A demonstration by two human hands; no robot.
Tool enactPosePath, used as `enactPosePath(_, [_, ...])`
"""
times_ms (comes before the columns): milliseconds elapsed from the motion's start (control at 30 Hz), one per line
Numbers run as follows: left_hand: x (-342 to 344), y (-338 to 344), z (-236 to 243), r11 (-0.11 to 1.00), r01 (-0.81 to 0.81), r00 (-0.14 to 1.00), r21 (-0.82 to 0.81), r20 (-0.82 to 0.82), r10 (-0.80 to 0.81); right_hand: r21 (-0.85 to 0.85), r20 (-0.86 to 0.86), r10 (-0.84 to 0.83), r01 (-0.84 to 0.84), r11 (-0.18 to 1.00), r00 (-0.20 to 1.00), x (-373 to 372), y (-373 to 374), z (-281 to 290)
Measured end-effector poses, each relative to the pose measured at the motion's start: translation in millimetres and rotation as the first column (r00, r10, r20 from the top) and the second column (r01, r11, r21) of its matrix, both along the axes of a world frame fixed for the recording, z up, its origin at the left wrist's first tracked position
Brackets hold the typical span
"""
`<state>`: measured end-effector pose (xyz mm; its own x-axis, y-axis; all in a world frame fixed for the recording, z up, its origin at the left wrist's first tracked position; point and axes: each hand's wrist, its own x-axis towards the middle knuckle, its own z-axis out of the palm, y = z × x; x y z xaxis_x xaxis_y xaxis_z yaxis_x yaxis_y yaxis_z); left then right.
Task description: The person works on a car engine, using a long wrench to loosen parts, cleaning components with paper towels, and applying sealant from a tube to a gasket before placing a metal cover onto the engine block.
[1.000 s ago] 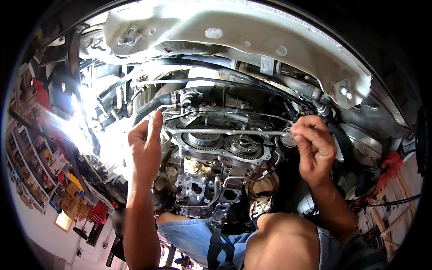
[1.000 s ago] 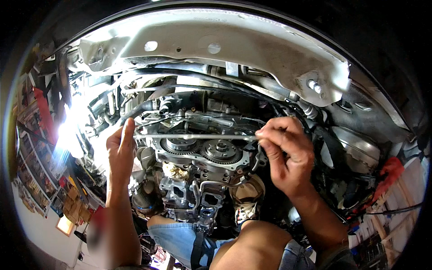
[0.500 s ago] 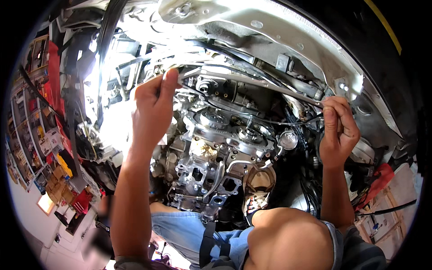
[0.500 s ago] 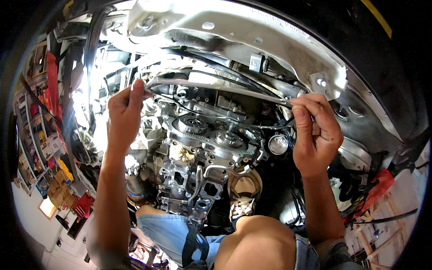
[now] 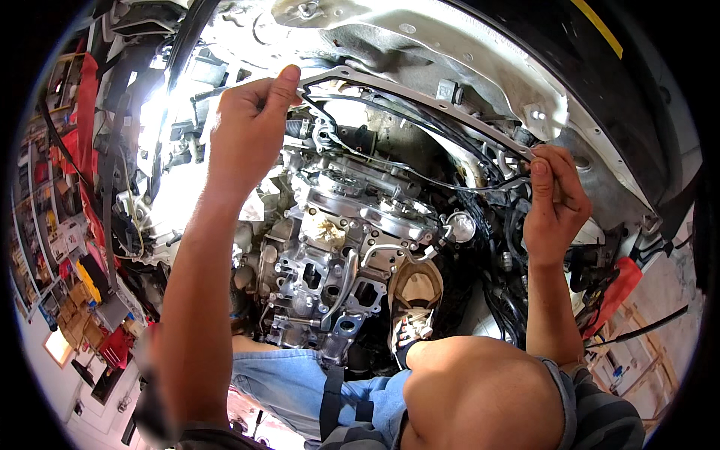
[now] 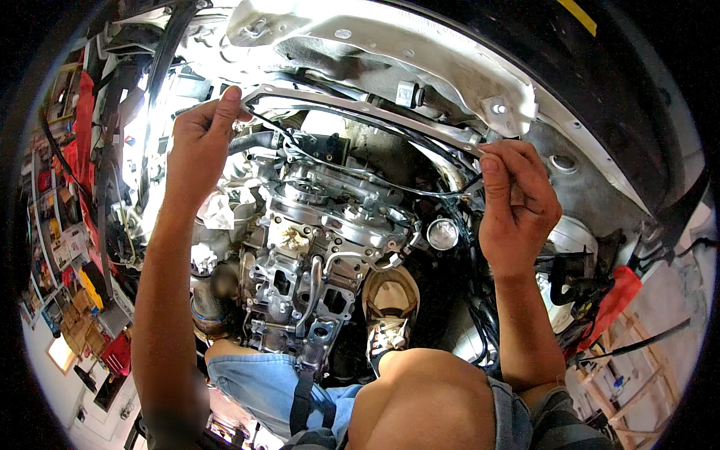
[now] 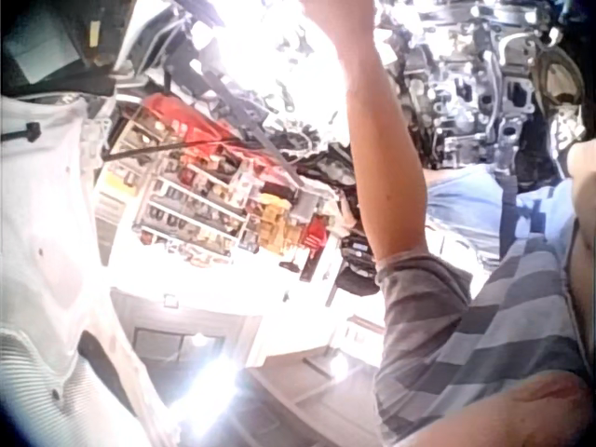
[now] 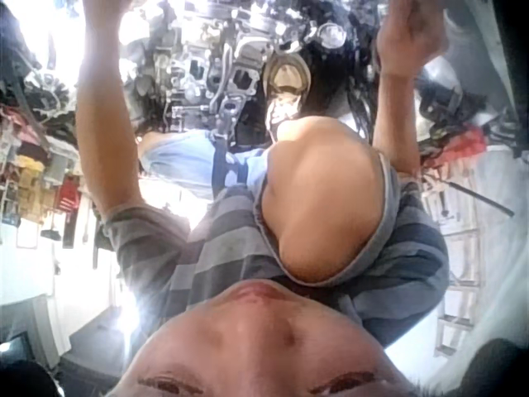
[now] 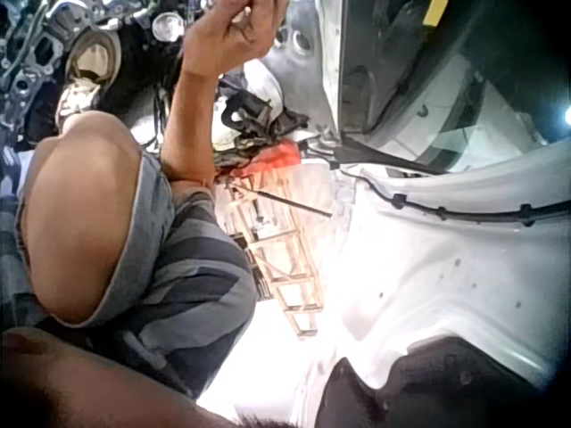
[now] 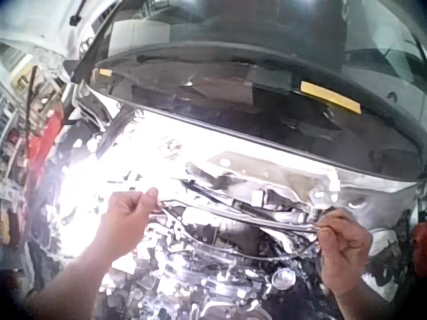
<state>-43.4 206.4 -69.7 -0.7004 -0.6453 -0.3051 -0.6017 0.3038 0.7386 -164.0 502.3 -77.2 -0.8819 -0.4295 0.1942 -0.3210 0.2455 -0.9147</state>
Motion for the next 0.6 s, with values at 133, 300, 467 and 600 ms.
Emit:
enactPosePath(133, [-1.4, 1.7, 11.0, 1.0, 0.031, 0.999, -0.006, 0.022, -0.03, 0.022, -0.007, 0.038, -0.038, 0.999, 0.999, 1.8, 5.9, -2.3])
enactPosePath(300, [4.4, -1.3, 6.8, 0.995, 0.08, 0.976, 0.053, 0.198, -0.089, 0.086, -0.034, 0.112, -0.109, 0.99, 0.993, 5.5, 12.5, 1.8])
enactPosePath(467, [27.6, -0.4, -5.2, 0.978, 0.079, 0.977, 0.192, 0.181, -0.114, 0.094, 0.055, 0.231, -0.236, 0.967, 0.971, 22.7, 16.9, -4.6])
enactPosePath(600, [43.9, 3.7, -11.7, 0.962, 0.092, 0.96, 0.259, 0.233, -0.155, 0.131, 0.109, 0.265, -0.278, 0.952, 0.958, 39.2, 26.5, -7.7])
